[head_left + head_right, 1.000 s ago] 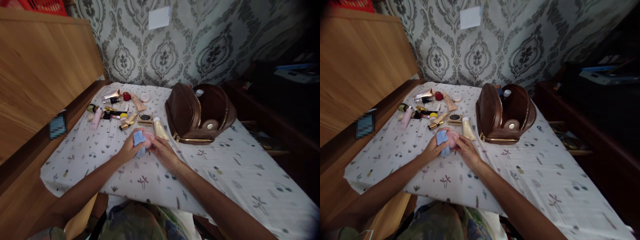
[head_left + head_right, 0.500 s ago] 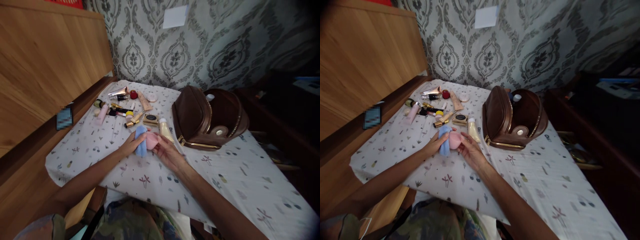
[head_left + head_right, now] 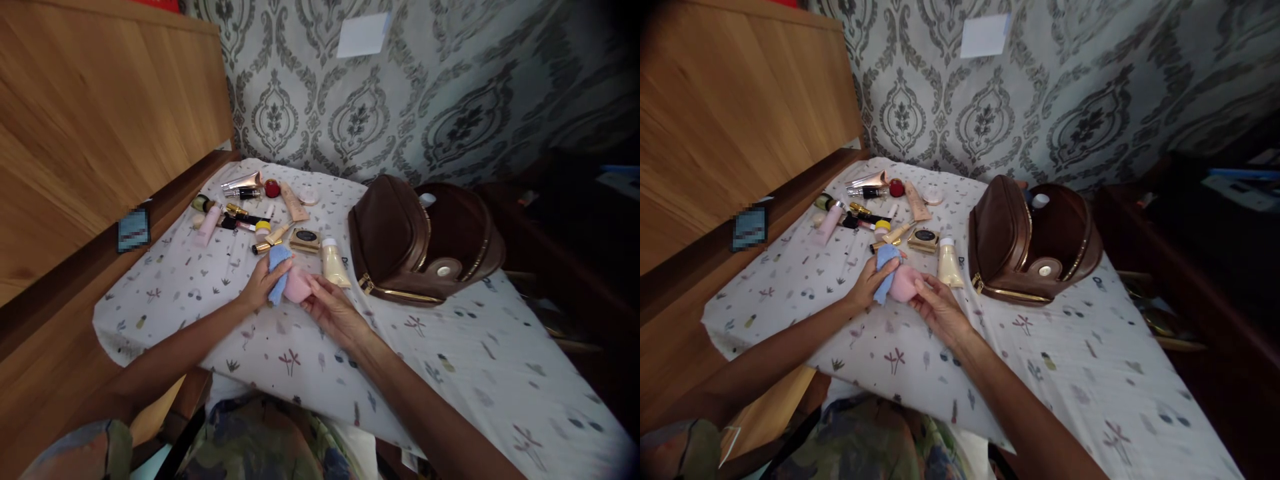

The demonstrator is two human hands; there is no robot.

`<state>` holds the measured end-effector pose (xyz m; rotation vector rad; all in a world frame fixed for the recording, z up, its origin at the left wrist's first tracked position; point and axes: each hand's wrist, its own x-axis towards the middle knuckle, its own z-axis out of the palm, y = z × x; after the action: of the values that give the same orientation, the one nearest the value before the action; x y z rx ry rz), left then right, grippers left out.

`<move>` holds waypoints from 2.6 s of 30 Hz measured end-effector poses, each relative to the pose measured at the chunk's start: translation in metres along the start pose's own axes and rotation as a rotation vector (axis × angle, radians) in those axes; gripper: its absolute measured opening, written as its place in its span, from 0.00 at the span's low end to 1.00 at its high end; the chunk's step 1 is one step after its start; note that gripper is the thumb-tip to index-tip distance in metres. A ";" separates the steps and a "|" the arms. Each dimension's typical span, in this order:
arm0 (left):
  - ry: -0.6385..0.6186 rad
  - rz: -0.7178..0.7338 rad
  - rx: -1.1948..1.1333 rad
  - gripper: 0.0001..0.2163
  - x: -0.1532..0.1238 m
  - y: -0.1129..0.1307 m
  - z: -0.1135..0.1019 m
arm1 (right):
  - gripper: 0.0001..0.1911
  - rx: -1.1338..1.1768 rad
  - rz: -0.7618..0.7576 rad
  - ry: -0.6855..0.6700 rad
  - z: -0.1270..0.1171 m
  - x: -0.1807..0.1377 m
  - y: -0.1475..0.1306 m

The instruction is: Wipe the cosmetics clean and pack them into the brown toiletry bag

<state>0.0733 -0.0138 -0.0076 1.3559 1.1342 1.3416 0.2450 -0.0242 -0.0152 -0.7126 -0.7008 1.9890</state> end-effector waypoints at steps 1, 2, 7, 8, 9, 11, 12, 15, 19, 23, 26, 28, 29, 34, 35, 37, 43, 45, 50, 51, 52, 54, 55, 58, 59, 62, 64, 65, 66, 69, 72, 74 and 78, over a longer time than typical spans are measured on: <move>0.004 -0.003 -0.003 0.22 0.000 0.000 0.000 | 0.20 -0.014 -0.005 -0.005 0.000 0.000 0.000; 0.004 -0.001 0.000 0.22 0.000 0.000 0.000 | 0.20 -0.038 -0.015 -0.013 0.001 -0.001 -0.001; -0.075 -0.022 0.071 0.23 -0.003 -0.002 0.000 | 0.27 -0.268 -0.109 -0.041 0.003 -0.003 -0.001; -0.105 -0.035 0.085 0.24 -0.004 -0.002 0.001 | 0.29 -0.321 -0.129 -0.022 0.003 -0.004 0.000; -0.133 -0.045 0.092 0.25 -0.004 -0.002 0.001 | 0.32 -0.371 -0.152 0.005 0.002 -0.004 0.001; -0.164 -0.051 0.094 0.26 -0.005 -0.002 0.002 | 0.36 -0.452 -0.203 0.061 0.002 -0.003 0.003; -0.165 -0.049 0.091 0.26 -0.005 -0.001 0.002 | 0.36 -0.482 -0.227 0.079 0.001 -0.003 0.004; -0.130 -0.046 0.066 0.26 -0.004 0.002 0.001 | 0.31 -0.526 -0.241 0.049 0.001 -0.004 0.004; -0.076 -0.097 -0.013 0.25 -0.001 0.004 -0.002 | 0.31 -0.510 -0.190 -0.053 0.000 -0.007 -0.001; -0.121 -0.177 -0.108 0.25 0.001 0.001 -0.004 | 0.32 -0.498 -0.195 -0.060 -0.003 -0.009 -0.004; -0.157 -0.151 -0.088 0.26 0.000 -0.001 -0.005 | 0.30 -0.508 -0.203 -0.093 -0.003 -0.009 -0.005; -0.125 -0.086 -0.020 0.25 -0.001 -0.002 -0.006 | 0.28 -0.500 -0.181 -0.135 -0.002 -0.010 -0.007; -0.103 -0.055 0.011 0.24 -0.001 -0.002 -0.006 | 0.27 -0.485 -0.164 -0.149 -0.001 -0.010 -0.007; -0.119 0.001 0.090 0.17 0.002 -0.001 -0.008 | 0.22 -0.349 -0.137 -0.111 0.002 -0.012 -0.013; -0.154 0.022 0.107 0.15 0.003 0.000 -0.009 | 0.21 -0.334 -0.133 -0.105 0.002 -0.012 -0.014; -0.208 0.084 0.131 0.13 0.005 0.001 -0.010 | 0.21 -0.309 -0.123 -0.102 0.002 -0.012 -0.016; -0.230 0.155 0.147 0.13 0.007 -0.004 -0.008 | 0.24 -0.228 -0.169 -0.058 0.003 -0.009 -0.013; -0.258 0.133 0.154 0.15 0.007 -0.007 -0.007 | 0.25 -0.233 -0.210 -0.020 0.002 -0.007 -0.011; -0.336 0.043 0.095 0.21 0.004 -0.011 -0.004 | 0.27 -0.370 -0.359 0.054 0.002 -0.005 -0.008; -0.360 0.008 0.081 0.22 0.003 -0.011 -0.004 | 0.28 -0.398 -0.387 0.072 0.002 -0.005 -0.008; -0.384 -0.035 0.068 0.22 0.001 -0.011 -0.003 | 0.29 -0.420 -0.412 0.095 0.001 -0.004 -0.008; -0.426 -0.126 0.048 0.23 -0.001 -0.009 -0.002 | 0.30 -0.447 -0.447 0.139 0.000 -0.003 -0.009; -0.444 -0.171 0.035 0.23 -0.003 -0.008 -0.002 | 0.31 -0.460 -0.461 0.159 -0.001 -0.003 -0.010; -0.469 -0.251 0.014 0.22 -0.006 -0.001 -0.001 | 0.32 -0.518 -0.505 0.205 -0.007 0.001 -0.011; -0.453 -0.248 0.030 0.21 -0.006 0.001 -0.001 | 0.32 -0.542 -0.519 0.219 -0.010 0.002 -0.012; -0.308 -0.194 0.104 0.19 -0.008 0.006 0.000 | 0.31 -0.628 -0.552 0.248 -0.017 0.004 -0.012; -0.160 -0.220 0.081 0.19 -0.007 0.006 0.001 | 0.29 -0.711 -0.564 0.258 -0.021 0.005 -0.013; -0.108 -0.239 0.059 0.20 -0.006 0.006 0.001 | 0.29 -0.750 -0.574 0.269 -0.022 0.005 -0.013; -0.066 -0.264 0.028 0.21 -0.005 0.006 0.002 | 0.29 -0.785 -0.581 0.278 -0.022 0.005 -0.014; 0.062 -0.349 -0.083 0.25 0.000 0.005 0.002 | 0.32 -0.838 -0.587 0.274 -0.020 0.003 -0.015; 0.147 -0.385 -0.133 0.26 0.003 0.005 0.001 | 0.33 -0.791 -0.513 0.192 -0.017 0.001 -0.013; 0.158 -0.367 -0.101 0.26 0.003 0.002 0.001 | 0.35 -0.721 -0.448 0.126 -0.014 0.000 -0.012; 0.086 -0.247 0.024 0.29 0.000 -0.010 0.004 | 0.36 -0.724 -0.556 0.155 -0.011 -0.003 -0.017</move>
<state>0.0771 -0.0120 -0.0175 1.1413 1.3325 1.2191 0.2634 -0.0169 -0.0100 -0.9440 -1.3757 1.1421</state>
